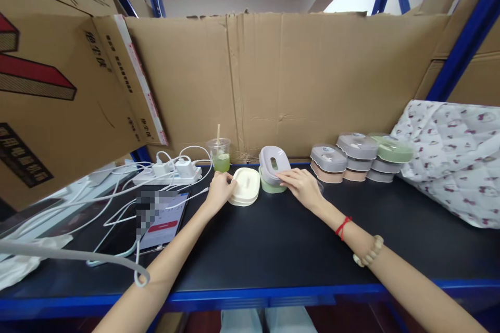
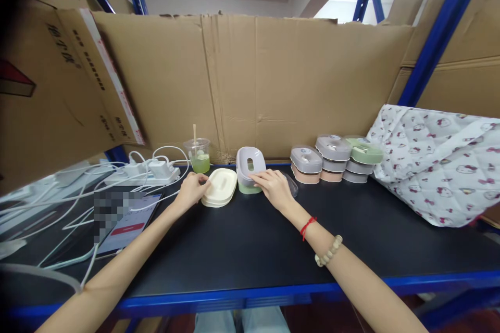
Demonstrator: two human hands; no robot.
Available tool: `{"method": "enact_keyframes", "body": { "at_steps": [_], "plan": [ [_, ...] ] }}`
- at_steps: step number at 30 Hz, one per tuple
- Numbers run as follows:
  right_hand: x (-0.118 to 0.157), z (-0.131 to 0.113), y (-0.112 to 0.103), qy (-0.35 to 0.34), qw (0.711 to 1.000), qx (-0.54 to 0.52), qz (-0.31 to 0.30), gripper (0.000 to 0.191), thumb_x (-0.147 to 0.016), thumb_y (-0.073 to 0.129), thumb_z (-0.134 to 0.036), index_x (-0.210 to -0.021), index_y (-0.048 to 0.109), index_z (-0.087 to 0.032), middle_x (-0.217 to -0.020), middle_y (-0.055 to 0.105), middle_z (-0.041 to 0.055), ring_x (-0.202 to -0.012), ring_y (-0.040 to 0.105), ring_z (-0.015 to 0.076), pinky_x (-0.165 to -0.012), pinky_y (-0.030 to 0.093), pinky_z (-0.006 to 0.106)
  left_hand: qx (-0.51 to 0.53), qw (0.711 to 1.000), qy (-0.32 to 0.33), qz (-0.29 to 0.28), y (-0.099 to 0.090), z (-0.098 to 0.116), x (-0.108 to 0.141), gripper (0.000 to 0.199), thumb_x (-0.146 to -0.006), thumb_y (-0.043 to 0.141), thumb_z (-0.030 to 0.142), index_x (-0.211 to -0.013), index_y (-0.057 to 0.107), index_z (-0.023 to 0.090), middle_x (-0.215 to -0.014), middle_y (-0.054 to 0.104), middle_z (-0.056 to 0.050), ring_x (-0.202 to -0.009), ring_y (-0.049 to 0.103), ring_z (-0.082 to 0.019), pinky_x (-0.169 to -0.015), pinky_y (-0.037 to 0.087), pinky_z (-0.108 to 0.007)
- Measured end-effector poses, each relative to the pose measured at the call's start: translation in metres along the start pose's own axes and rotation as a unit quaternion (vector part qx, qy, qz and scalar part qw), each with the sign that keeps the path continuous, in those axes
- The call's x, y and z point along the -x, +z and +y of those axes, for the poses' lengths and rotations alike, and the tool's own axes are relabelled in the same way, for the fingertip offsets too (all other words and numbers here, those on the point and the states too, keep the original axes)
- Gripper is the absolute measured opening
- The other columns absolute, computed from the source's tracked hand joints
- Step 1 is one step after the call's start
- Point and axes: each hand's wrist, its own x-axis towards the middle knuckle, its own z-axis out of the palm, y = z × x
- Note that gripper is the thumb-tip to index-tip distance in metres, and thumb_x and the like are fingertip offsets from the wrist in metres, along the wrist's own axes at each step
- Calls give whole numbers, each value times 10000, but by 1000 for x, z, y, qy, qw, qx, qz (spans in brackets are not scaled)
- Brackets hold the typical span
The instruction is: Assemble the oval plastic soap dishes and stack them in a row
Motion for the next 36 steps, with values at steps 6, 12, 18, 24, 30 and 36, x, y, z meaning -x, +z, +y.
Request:
{"method": "enact_keyframes", "body": {
  "at_steps": [6,12,18,24,30,36],
  "plan": [
    [-7,-10,-7,-13,998,-6,57,323,-996,378,-263,-991,653,-92,-935,688,57,-783,585,168,-610,401,309,155,988,-19,11,-1,4,0,167,-716,554,36,-855,554,128,-627,560,23,-388,463,-143,-417,326,-212],
    [-14,-19,-13,-18,996,-24,87,292,-989,401,-242,-1022,639,-76,-939,681,72,-784,573,172,-615,403,305,336,941,-40,11,2,15,8,378,-647,528,169,-1017,515,92,-525,479,67,-396,389,-122,-421,272,-184],
    [-17,-29,-15,-52,996,-61,51,295,-1002,367,-222,-1060,638,-120,-984,670,75,-862,584,173,-696,440,312,479,876,-57,-22,11,26,24,253,-614,564,375,-672,441,163,-517,381,63,-449,365,-93,-422,280,-153],
    [-19,-33,-16,-72,994,-67,53,287,-998,367,-179,-1057,642,-126,-960,671,75,-856,583,174,-712,449,304,590,798,-49,-114,9,33,29,284,-737,456,423,-843,488,162,-743,559,-36,-740,584,-218,-613,491,-257],
    [-23,-38,-21,-104,991,-77,41,356,-999,285,-103,-1024,638,-148,-1006,664,60,-952,576,170,-751,444,303,616,781,-81,-67,12,30,32,468,-605,736,290,-959,467,144,-908,598,-73,-885,583,-262,-632,514,-253],
    [-16,-43,-11,169,955,-219,111,509,-893,516,-431,-1329,420,-185,-1307,440,169,-1200,441,270,-900,452,435,583,809,25,-65,15,28,33,536,-514,756,350,-961,549,139,-891,619,-62,-862,589,-278,-618,507,-244]
  ]
}}
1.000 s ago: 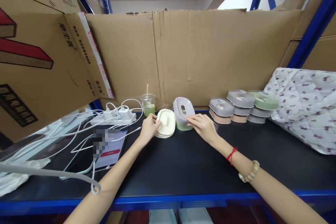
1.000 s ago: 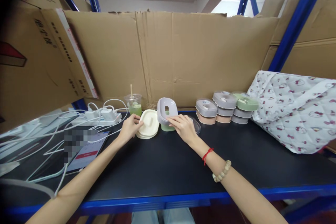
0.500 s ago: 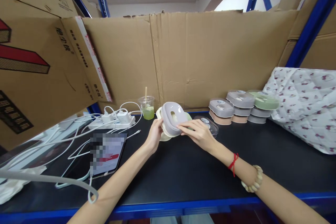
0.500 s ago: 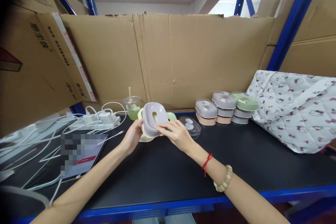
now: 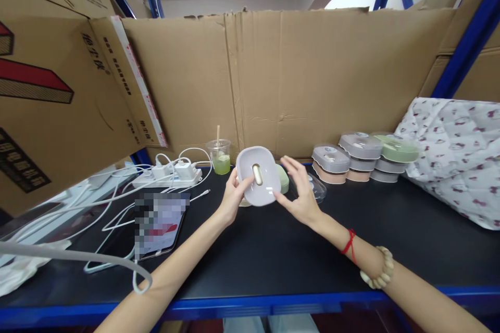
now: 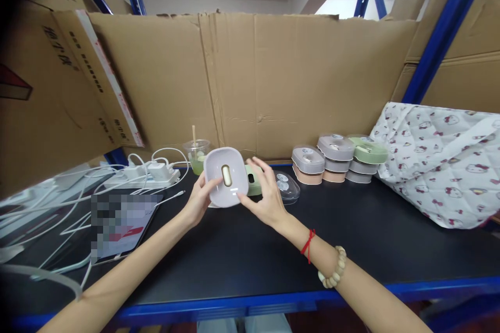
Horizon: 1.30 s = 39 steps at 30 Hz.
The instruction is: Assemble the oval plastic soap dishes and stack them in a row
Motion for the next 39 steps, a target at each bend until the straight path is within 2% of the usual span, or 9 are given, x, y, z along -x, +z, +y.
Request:
{"method": "enact_keyframes", "body": {
  "at_steps": [5,10,13,16,20,24,29,33,39],
  "plan": [
    [0,7,4,262,933,-246,-30,717,-741,617,-507,-1304,374,-135,-1029,623,152,-843,639,254,-666,539,358,-44,993,6,-106,2,-2,6,548,-564,762,344,-1033,558,145,-901,624,-62,-902,588,-284,-704,509,-267],
    [-2,4,4,332,888,-312,-61,563,-713,636,-541,-1110,529,-156,-674,637,22,-562,609,197,-498,491,282,-55,993,-2,-107,1,-5,5,532,-548,767,330,-1013,578,155,-894,611,-55,-886,586,-281,-705,507,-275],
    [-5,5,-3,293,927,-221,-76,510,-814,484,-555,-1106,568,-146,-705,645,45,-624,622,215,-526,496,297,-40,997,-29,-62,1,-5,3,531,-489,763,310,-965,602,139,-847,596,-36,-816,584,-253,-643,497,-240],
    [-9,12,-14,220,970,14,-99,463,-865,393,-442,-1175,570,-148,-947,658,106,-787,638,273,-668,522,399,-8,996,-85,15,0,-4,1,423,-467,712,324,-821,601,120,-747,572,-23,-693,562,-205,-519,452,-187],
    [-6,30,-24,231,906,322,-152,538,-766,615,-342,-1246,552,-107,-1181,539,221,-1012,559,409,-772,492,516,18,990,-129,45,-1,1,-1,266,-558,594,270,-778,541,130,-675,553,-15,-601,546,-180,-476,443,-186],
    [4,46,-25,283,857,369,-220,547,-712,719,-357,-1206,608,-151,-1053,582,224,-816,632,388,-639,518,470,68,979,-190,27,3,11,0,201,-647,507,159,-837,552,111,-690,587,-45,-602,584,-192,-503,497,-214],
    [4,50,-27,248,878,371,-172,398,-831,586,-424,-1155,643,-200,-1018,592,177,-853,628,354,-658,517,448,124,967,-224,5,11,14,3,178,-806,441,86,-938,561,87,-843,621,-96,-649,618,-189,-503,520,-199],
    [-5,35,-26,146,943,297,-43,421,-844,551,-420,-1189,610,-186,-1111,565,153,-962,585,332,-770,501,468,133,970,-198,-35,13,8,7,176,-908,429,53,-1007,567,98,-949,618,-100,-758,628,-196,-584,558,-223],
    [-6,4,-12,98,991,33,-85,411,-785,620,-479,-1118,624,-238,-1164,568,70,-1041,557,251,-875,474,407,172,959,-209,-83,13,2,11,211,-1026,369,167,-1181,509,137,-1095,581,-122,-944,599,-225,-772,553,-304]
  ]
}}
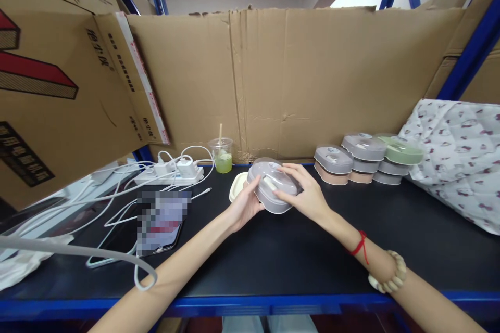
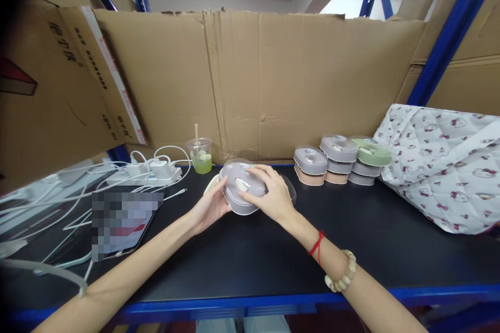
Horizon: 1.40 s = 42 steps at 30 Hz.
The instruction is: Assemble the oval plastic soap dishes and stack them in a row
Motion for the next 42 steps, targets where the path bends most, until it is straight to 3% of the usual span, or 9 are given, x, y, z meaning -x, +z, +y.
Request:
{"method": "enact_keyframes", "body": {
  "at_steps": [8,17,22,24,28,32,36,39,42],
  "plan": [
    [7,-6,7,-10,1000,-25,8,402,-810,579,-440,-1147,643,-230,-1192,541,94,-1089,522,251,-896,460,428,7,1000,14,20,8,1,5,246,-1047,297,156,-1251,429,119,-1173,545,-140,-1029,562,-233,-785,552,-302],
    [9,-8,8,-52,999,17,7,422,-847,569,-447,-1181,630,-198,-1203,529,115,-1096,502,258,-872,484,423,29,999,40,8,5,2,6,215,-968,431,144,-1182,456,140,-1173,544,-128,-1061,539,-259,-821,538,-348],
    [7,-7,5,-134,988,72,-31,667,-687,751,-366,-1283,523,-171,-1287,482,127,-1144,467,283,-917,464,432,1,997,29,66,6,5,4,241,-968,387,162,-1148,532,94,-1026,603,-131,-914,604,-250,-764,551,-325],
    [5,-5,2,-179,978,106,-36,650,-711,721,-281,-1299,483,-138,-1331,445,158,-1194,435,305,-923,458,441,5,997,23,72,8,8,4,283,-993,313,161,-1119,552,76,-983,612,-131,-885,612,-238,-754,550,-307],
    [-1,-2,-8,-261,950,169,22,413,-822,472,-72,-1228,511,-138,-1255,513,170,-1175,473,281,-833,497,380,17,1000,6,26,9,17,3,352,-1018,258,221,-1078,571,70,-928,617,-130,-901,607,-241,-774,540,-307],
    [-9,6,-25,-273,939,195,69,543,-744,370,41,-1248,449,-145,-1162,581,122,-1126,521,228,-795,510,318,-21,999,32,21,7,25,1,341,-999,285,271,-991,569,84,-897,616,-127,-896,607,-244,-720,537,-280],
    [-15,30,-43,-254,927,243,127,687,-682,331,96,-1286,407,-222,-1247,509,100,-1246,414,220,-873,493,327,-91,993,59,53,0,27,-2,320,-903,351,252,-1116,511,76,-1043,597,-152,-901,599,-232,-692,519,-278],
    [-16,57,-57,-214,917,286,178,675,-711,328,97,-1272,434,-264,-1277,453,89,-1306,326,232,-919,475,361,-186,977,102,37,-10,22,-8,416,-761,494,374,-1072,512,98,-1046,592,-151,-957,568,-266,-746,499,-311],
    [-13,83,-69,-134,916,323,196,666,-680,313,71,-1256,467,-225,-1275,440,105,-1316,301,254,-965,442,439,-379,897,224,32,-21,17,-13,449,-666,554,480,-959,529,140,-995,591,-127,-992,530,-302,-826,457,-378]
  ]
}}
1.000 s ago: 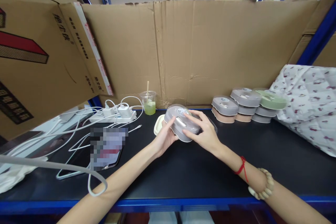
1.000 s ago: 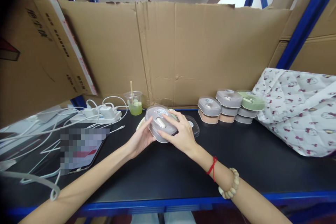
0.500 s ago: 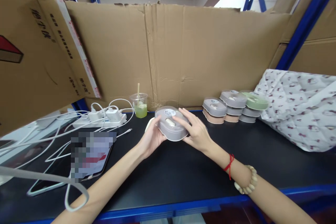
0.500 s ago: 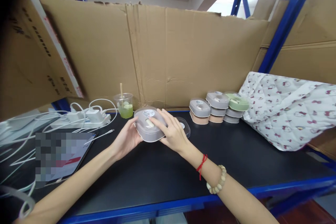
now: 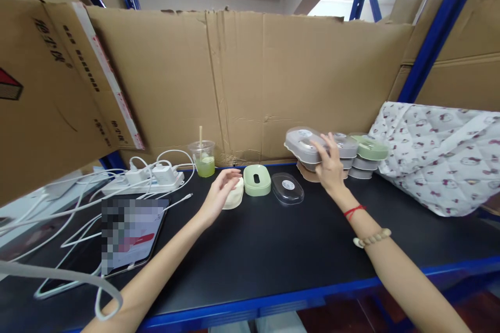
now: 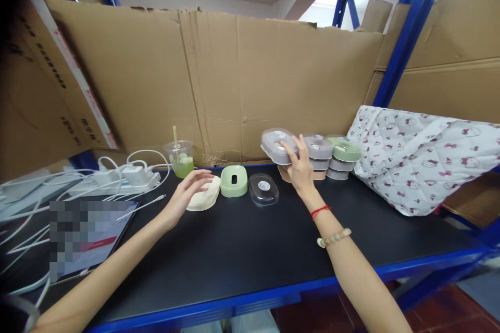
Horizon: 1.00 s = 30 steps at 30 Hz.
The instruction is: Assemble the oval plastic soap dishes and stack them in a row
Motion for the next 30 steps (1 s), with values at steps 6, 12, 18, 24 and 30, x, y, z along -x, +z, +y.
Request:
{"method": "enact_keyframes", "body": {
  "at_steps": [6,12,18,24,30],
  "plan": [
    [12,26,4,113,984,69,-123,538,-732,353,-74,-1243,521,-102,-1286,443,162,-1263,362,290,-1003,382,476,-380,906,184,-32,-7,-17,0,288,-764,413,323,-949,581,180,-1029,556,-100,-1010,491,-292,-868,397,-434],
    [7,17,4,165,963,107,-187,651,-769,506,-411,-1322,445,-74,-1369,375,205,-1274,323,349,-1021,281,540,-517,854,57,-32,-5,-14,1,274,-839,531,195,-1101,602,160,-1197,497,-128,-1151,416,-299,-952,363,-428],
    [3,-21,10,127,984,27,-123,588,-798,486,-423,-1269,477,-71,-1311,436,225,-1237,387,338,-998,304,547,-459,884,-83,26,-9,-11,0,170,-804,596,190,-946,667,128,-1094,531,-208,-1164,373,-424,-964,287,-536],
    [19,-84,23,-65,924,-145,-347,510,-849,534,-321,-1285,482,-61,-1309,480,174,-1260,389,298,-1030,307,543,-427,895,-118,40,-15,-11,-2,150,-698,656,183,-667,510,184,-820,545,-119,-983,490,-403,-887,376,-473],
    [28,-88,29,-93,909,-182,-362,348,-808,665,-126,-1149,599,-118,-1055,652,110,-1021,591,249,-974,395,491,-358,914,-173,82,-19,-11,-4,336,-611,756,250,-644,429,182,-1017,490,-255,-1110,366,-489,-930,303,-546]
  ]
}}
